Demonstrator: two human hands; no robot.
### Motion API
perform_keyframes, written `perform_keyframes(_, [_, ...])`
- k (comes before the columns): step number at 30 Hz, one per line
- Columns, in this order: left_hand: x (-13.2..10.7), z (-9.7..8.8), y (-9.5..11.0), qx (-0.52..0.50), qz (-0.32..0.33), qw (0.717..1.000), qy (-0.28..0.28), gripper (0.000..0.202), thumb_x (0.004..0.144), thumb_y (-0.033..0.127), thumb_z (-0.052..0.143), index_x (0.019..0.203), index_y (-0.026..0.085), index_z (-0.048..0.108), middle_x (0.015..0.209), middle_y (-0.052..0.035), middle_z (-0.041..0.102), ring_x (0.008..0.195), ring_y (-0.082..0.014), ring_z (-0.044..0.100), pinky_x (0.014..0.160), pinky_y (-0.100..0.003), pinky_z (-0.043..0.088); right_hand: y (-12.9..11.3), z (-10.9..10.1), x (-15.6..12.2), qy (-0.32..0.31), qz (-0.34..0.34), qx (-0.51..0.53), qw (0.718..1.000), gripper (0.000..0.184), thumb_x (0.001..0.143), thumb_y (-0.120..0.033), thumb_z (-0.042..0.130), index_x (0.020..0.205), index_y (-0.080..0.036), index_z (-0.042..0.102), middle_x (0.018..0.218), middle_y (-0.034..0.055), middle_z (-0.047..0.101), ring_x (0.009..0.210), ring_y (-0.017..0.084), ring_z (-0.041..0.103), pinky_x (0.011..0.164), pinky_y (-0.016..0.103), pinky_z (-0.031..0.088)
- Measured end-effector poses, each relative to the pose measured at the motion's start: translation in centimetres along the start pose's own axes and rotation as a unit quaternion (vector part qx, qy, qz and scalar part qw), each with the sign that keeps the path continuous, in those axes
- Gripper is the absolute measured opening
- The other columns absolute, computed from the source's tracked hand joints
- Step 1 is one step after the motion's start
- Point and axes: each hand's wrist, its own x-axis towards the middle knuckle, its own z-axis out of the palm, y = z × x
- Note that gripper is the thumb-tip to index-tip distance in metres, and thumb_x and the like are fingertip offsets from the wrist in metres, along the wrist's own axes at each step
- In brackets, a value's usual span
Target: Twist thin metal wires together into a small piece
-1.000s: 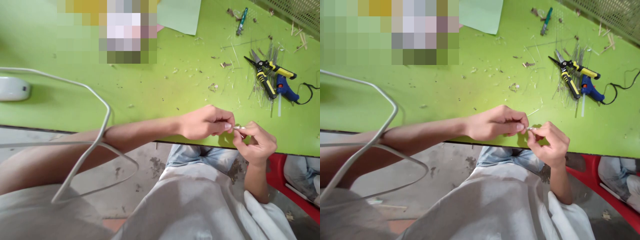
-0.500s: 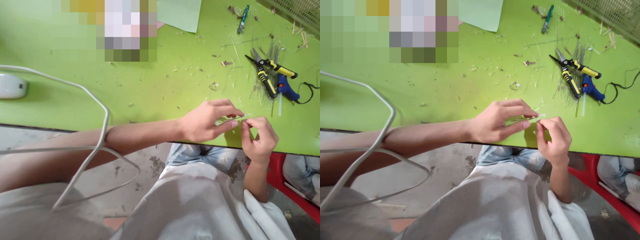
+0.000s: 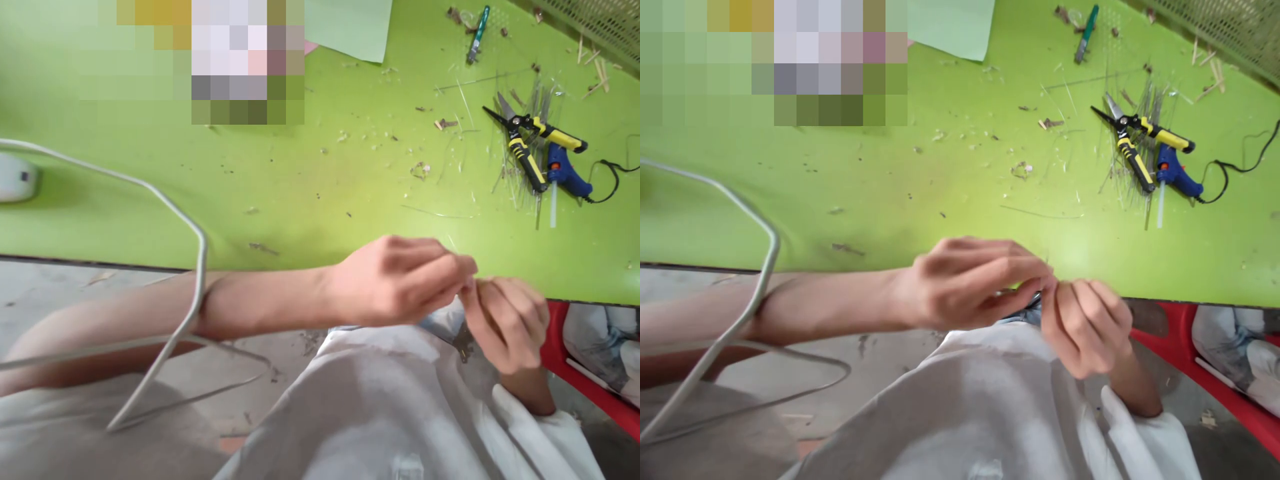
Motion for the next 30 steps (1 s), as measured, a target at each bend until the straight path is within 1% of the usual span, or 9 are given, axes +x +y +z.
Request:
perform_keyframes(3, [-1.8, 0.2, 1.4, 0.105, 0.068, 0.992, -0.035, 0.013, 0.103, 0.010, 0.058, 0.103, 0.010, 0.071, 0.082, -0.0098, 0.079, 0.073, -0.0202, 0.076, 0.064, -0.031, 0.061, -1.8, 0.3, -0.7, 0.009, 0.029, 0.018, 0.999, 0.026, 0.097, -0.002, 0.069, 0.082, -0.019, 0.081, 0.082, 0.0043, 0.079, 0.081, 0.018, 0.074, 0.078, 0.033, 0.062])
perform_keyframes(8, [-5.2, 1.4, 2.7, 0.173, -0.014, 0.985, 0.018, 0.006, 0.096, 0.011, 0.068, 0.102, 0.013, 0.070, 0.084, -0.0071, 0.080, 0.075, -0.0195, 0.074, 0.066, -0.033, 0.056, -4.3, 2.5, -2.3, 0.031, 0.075, 0.047, 0.996, 0.021, 0.093, -0.001, 0.076, 0.081, -0.018, 0.082, 0.082, 0.0048, 0.080, 0.081, 0.018, 0.076, 0.078, 0.032, 0.064])
perform_keyframes(11, [-6.2, 1.8, 3.0, 0.198, -0.080, 0.977, 0.010, 0.010, 0.094, 0.010, 0.072, 0.102, 0.016, 0.070, 0.085, -0.0030, 0.081, 0.076, -0.0178, 0.072, 0.066, -0.033, 0.050, -5.0, 3.4, -3.1, 0.025, 0.100, 0.060, 0.993, 0.018, 0.090, -0.001, 0.081, 0.089, -0.019, 0.081, 0.091, 0.0056, 0.082, 0.088, 0.018, 0.079, 0.081, 0.031, 0.065])
perform_keyframes(15, [-5.5, 1.0, 3.1, 0.149, -0.150, 0.977, 0.001, 0.011, 0.096, 0.010, 0.074, 0.102, 0.018, 0.070, 0.086, -0.0019, 0.081, 0.076, -0.0164, 0.072, 0.072, -0.031, 0.056, -4.2, 3.2, -2.4, 0.003, 0.107, 0.097, 0.990, 0.019, 0.090, -0.002, 0.082, 0.104, -0.015, 0.078, 0.098, 0.0094, 0.083, 0.096, 0.020, 0.080, 0.086, 0.033, 0.066])
perform_keyframes(18, [-3.1, -0.5, 2.0, 0.028, -0.244, 0.969, 0.004, 0.007, 0.098, 0.011, 0.073, 0.097, 0.017, 0.076, 0.083, -0.0015, 0.081, 0.074, -0.0139, 0.073, 0.070, -0.026, 0.059, -1.4, 2.6, 0.2, -0.051, 0.097, 0.167, 0.980, 0.019, 0.096, -0.007, 0.077, 0.114, -0.013, 0.075, 0.101, 0.0114, 0.083, 0.097, 0.021, 0.080, 0.085, 0.033, 0.064])
perform_keyframes(21, [0.2, -1.5, -0.7, -0.170, -0.385, 0.907, 0.016, 0.009, 0.092, 0.025, 0.083, 0.093, 0.016, 0.083, 0.084, -0.0043, 0.083, 0.071, -0.0152, 0.076, 0.066, -0.025, 0.061, 3.0, 3.4, 3.5, -0.046, 0.081, 0.199, 0.976, 0.013, 0.099, -0.009, 0.073, 0.108, -0.018, 0.074, 0.097, 0.0078, 0.082, 0.088, 0.018, 0.078, 0.083, 0.031, 0.064])
perform_keyframes(23, [2.1, -1.5, -3.0, -0.269, -0.450, 0.848, 0.074, 0.018, 0.088, 0.031, 0.089, 0.089, 0.014, 0.083, 0.081, -0.0068, 0.081, 0.070, -0.0161, 0.075, 0.068, -0.027, 0.064, 5.9, 5.0, 5.1, -0.017, 0.051, 0.176, 0.983, 0.010, 0.103, -0.013, 0.070, 0.106, -0.022, 0.075, 0.097, 0.0048, 0.083, 0.087, 0.017, 0.077, 0.082, 0.029, 0.064])
perform_keyframes(27, [4.0, 0.3, -6.5, -0.368, -0.510, 0.759, 0.170, 0.035, 0.080, 0.041, 0.097, 0.079, 0.011, 0.080, 0.079, -0.0081, 0.078, 0.071, -0.0144, 0.075, 0.070, -0.026, 0.065, 9.4, 9.1, 5.3, -0.016, -0.029, 0.075, 0.997, 0.018, 0.104, -0.011, 0.065, 0.110, -0.023, 0.077, 0.106, 0.0080, 0.083, 0.100, 0.022, 0.078, 0.088, 0.036, 0.063])
perform_keyframes(30, [3.8, 1.6, -7.2, -0.381, -0.535, 0.731, 0.181, 0.042, 0.074, 0.046, 0.100, 0.078, 0.010, 0.080, 0.079, -0.0069, 0.078, 0.071, -0.0136, 0.074, 0.069, -0.025, 0.065, 9.7, 10.6, 3.9, 0.015, -0.075, 0.036, 0.996, 0.020, 0.102, -0.008, 0.067, 0.114, -0.022, 0.076, 0.109, 0.0082, 0.083, 0.102, 0.022, 0.078, 0.089, 0.035, 0.063])
